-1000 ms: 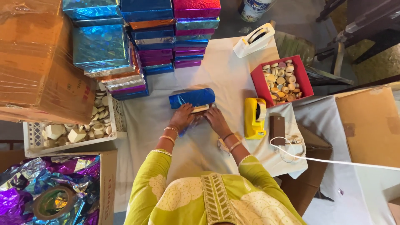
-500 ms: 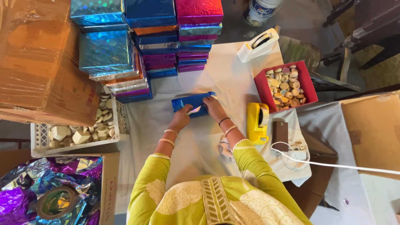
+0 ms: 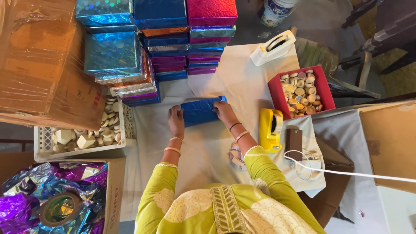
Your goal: The person selects a sheet of shiny blue wrapping paper from a box and wraps a small rectangular box. They fold the paper around the box and secure it with tape from a yellow dispenser, then place the wrapped gift on a stack of other wrapped boxes.
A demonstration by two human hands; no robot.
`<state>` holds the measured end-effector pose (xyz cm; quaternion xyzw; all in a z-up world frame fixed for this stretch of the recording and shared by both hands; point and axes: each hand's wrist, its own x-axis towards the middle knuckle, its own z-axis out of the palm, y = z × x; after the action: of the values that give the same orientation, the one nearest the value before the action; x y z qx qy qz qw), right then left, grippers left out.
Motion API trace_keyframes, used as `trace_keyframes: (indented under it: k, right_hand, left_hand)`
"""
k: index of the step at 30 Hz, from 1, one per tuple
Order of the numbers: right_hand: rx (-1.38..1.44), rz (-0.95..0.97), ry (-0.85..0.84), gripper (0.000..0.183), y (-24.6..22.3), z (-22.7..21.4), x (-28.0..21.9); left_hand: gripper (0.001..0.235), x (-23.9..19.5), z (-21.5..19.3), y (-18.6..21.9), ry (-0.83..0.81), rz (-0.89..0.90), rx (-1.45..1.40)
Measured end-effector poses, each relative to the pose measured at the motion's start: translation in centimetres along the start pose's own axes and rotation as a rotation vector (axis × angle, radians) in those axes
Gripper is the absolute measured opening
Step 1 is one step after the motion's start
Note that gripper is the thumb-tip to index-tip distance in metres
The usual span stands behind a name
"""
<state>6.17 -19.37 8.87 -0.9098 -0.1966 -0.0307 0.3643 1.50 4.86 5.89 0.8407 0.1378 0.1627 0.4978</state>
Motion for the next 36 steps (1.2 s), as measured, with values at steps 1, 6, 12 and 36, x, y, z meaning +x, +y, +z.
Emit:
trace_keyframes:
  k: [1, 6, 12, 36]
  right_hand:
    - [0.000, 0.001, 0.000, 0.015, 0.1, 0.0, 0.0]
    - [-0.045, 0.003, -0.018, 0.016, 0.8, 0.6, 0.3]
    - [-0.065, -0.017, -0.001, 0.016, 0.3, 0.4, 0.1]
    - [0.152, 0.331, 0.345, 0.007, 4.6, 1.3, -4.7]
  left_hand:
    - [0.023, -0.8, 0.7, -1.0, -0.001, 0.000, 0.000]
    - [0.033, -5.8, 4.9, -3.4, -0.381, 0.820, 0.353]
    - [0.062, -6.5, 6.3, 0.4, -0.513, 0.677, 0.501]
    - [0.071, -4.3, 4.7, 3.4, -0.618, 0.581, 0.508]
